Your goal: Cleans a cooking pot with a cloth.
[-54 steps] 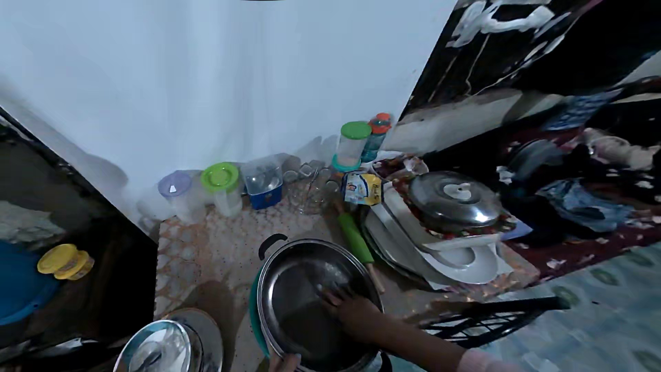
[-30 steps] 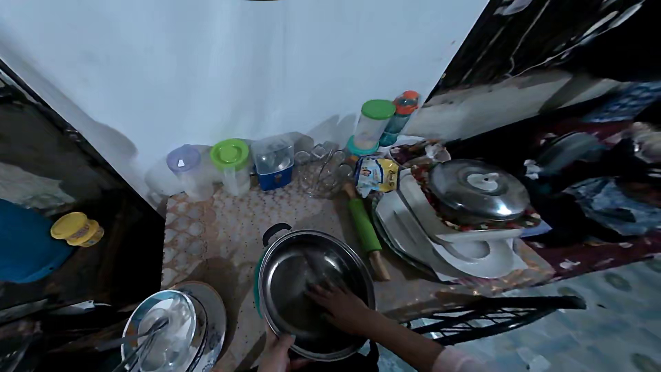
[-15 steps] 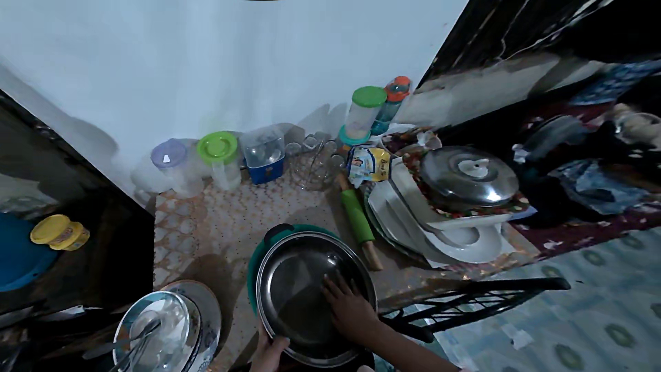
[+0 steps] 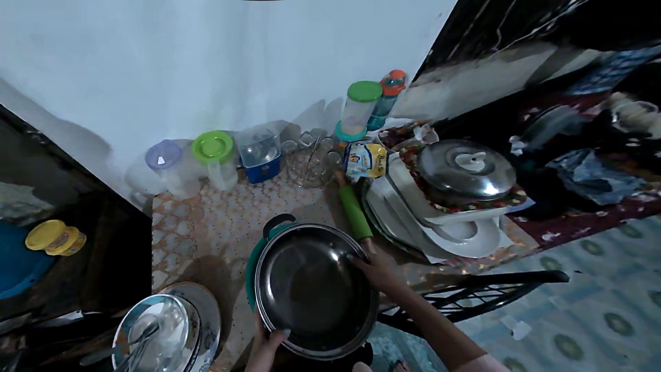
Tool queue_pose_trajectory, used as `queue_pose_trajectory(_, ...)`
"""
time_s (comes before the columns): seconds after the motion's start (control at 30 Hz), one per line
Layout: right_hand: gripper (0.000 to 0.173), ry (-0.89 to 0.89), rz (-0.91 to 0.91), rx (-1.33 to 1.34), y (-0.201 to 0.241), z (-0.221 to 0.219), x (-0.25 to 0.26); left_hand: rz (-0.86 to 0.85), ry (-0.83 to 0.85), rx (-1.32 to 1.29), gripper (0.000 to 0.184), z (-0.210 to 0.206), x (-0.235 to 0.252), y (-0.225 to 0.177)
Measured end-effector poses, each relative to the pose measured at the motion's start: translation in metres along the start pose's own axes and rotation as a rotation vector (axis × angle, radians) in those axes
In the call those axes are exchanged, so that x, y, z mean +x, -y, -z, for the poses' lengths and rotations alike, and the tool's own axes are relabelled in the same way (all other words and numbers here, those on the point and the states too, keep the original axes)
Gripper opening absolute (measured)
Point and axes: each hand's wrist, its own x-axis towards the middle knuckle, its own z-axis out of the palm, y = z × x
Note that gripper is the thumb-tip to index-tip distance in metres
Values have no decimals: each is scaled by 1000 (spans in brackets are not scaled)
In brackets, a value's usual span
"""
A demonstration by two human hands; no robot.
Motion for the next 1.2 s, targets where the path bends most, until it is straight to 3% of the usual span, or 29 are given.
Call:
queue_pose_trajectory(0.07,36,-7,14,-26,3,3,0,7,46,-31,89,3,3,-1)
queue_pose_trajectory(0.2,34,-4,94,-84,8,4,4,-68,74,-220,34,8,3,3)
queue_pose_trajectory(0.23,35,3,118,-96,8,4,5,-106,71,-284,28,9,4,3)
queue_pose_trajectory(0.33,38,22,107,-150,15,3,5,-185,94,-403,23,13,9,6)
queue_pose_trajectory(0.4,34,-55,114,-205,23,-1,-2,-212,96,-415,20,12,7,6)
queue_pose_trajectory(0.43,32,-152,173,-244,24,-6,-7,-208,84,-400,21,11,4,5)
queue_pose_trajectory(0.53,63,-438,508,-427,20,-22,-5,-149,-8,-285,24,3,-5,5)
queue_pose_trajectory(0.6,66,-490,699,-535,21,-34,-5,-163,7,-277,22,5,-4,13)
queue_pose_trajectory(0.67,59,-342,740,-602,23,-49,-8,-173,58,-321,18,6,-1,18)
queue_pose_trajectory(0.8,62,259,349,-894,34,-63,-9,-211,121,-350,17,4,-1,17)
queue_pose_trajectory(0.9,60,439,353,-977,27,-68,-12,-234,113,-339,22,6,0,18)
queue_pose_trajectory(1.0,63,498,414,-961,16,-63,-15,-217,142,-352,31,11,7,30)
queue_pose_trajectory(1.1,64,362,337,-1001,18,-59,-11,-187,121,-328,52,6,7,27)
queue_pose_trajectory(1.2,60,391,381,-978,19,-58,-14,-151,98,-322,61,5,7,26)
